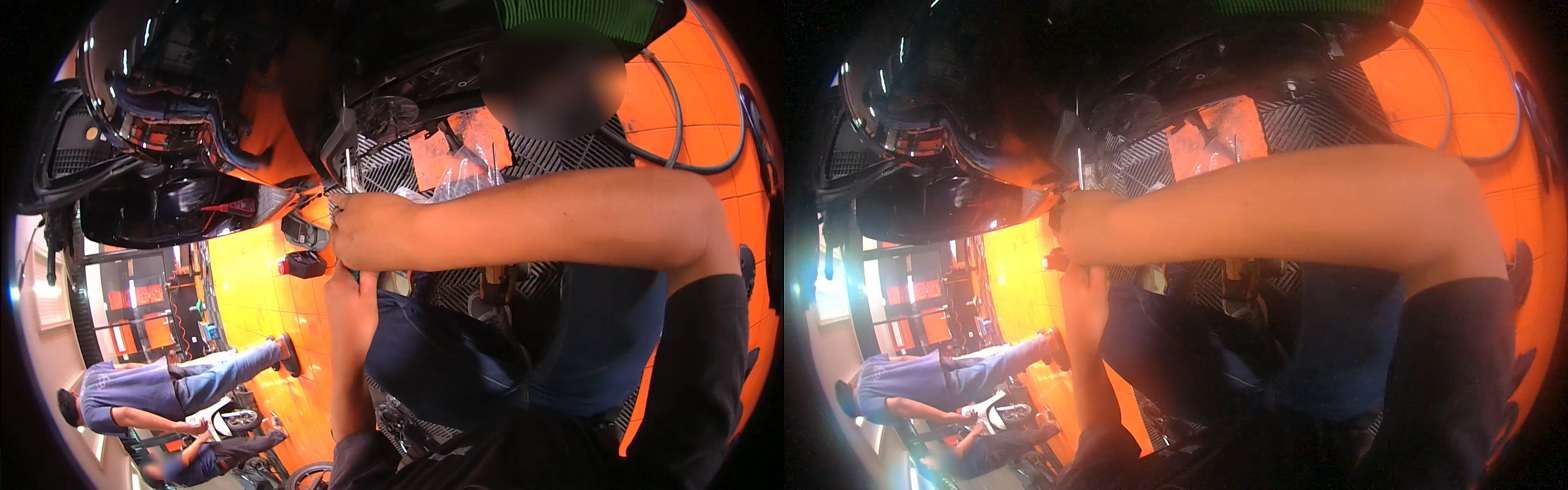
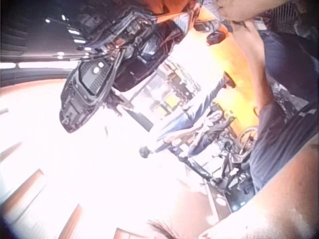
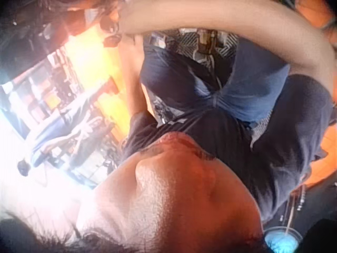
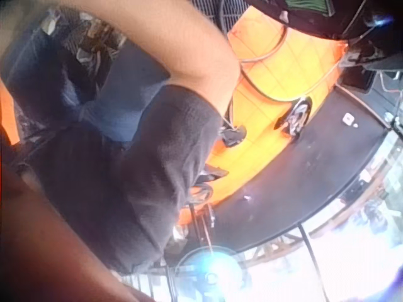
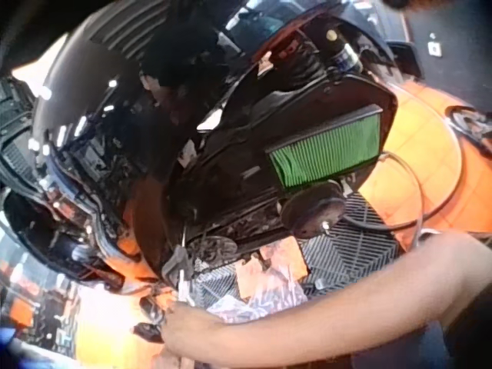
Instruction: The person sits on the floor and works on the underside of a motorcycle. They use a power drill and a screwdriver to remove and install parts, including a black plastic cover, while handling various tools and components.
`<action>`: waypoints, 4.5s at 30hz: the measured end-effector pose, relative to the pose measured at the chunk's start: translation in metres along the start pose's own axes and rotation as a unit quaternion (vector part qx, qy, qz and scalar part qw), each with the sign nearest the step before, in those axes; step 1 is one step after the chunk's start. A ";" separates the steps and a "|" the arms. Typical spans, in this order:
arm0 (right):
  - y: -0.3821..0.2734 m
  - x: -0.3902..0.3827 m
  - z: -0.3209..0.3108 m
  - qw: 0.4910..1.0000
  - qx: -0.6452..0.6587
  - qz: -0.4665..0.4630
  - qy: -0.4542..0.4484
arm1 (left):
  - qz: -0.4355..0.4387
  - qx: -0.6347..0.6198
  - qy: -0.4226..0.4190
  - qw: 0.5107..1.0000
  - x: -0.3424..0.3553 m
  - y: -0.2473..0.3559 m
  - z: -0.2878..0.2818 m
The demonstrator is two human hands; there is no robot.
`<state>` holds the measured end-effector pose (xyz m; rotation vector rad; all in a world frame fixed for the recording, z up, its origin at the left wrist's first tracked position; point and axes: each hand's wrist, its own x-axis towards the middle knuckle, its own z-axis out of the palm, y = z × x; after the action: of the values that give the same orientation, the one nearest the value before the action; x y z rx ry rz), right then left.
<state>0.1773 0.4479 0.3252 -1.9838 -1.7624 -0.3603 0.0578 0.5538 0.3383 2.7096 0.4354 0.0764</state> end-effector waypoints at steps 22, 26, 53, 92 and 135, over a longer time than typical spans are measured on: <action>0.019 0.007 0.007 0.996 -0.004 -0.085 0.009 | -0.148 -0.290 0.012 0.946 -0.011 0.011 0.002; 0.014 0.002 0.015 0.979 -0.077 -0.094 0.161 | -0.079 -0.060 0.093 0.991 -0.018 0.020 0.013; 0.025 0.007 0.019 0.978 -0.018 -0.106 0.180 | -0.079 -0.110 0.154 0.979 -0.017 0.004 0.028; 0.013 0.014 0.024 0.997 -0.027 -0.069 0.004 | -0.016 -0.055 0.055 0.997 -0.010 0.000 0.017; 0.016 0.003 0.003 0.994 0.082 -0.046 0.055 | -0.137 -0.595 -0.117 0.783 0.002 -0.015 -0.005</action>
<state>0.1937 0.4510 0.3219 -1.7411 -1.7587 -0.3369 0.0551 0.5697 0.3369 1.3592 0.4693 -0.0565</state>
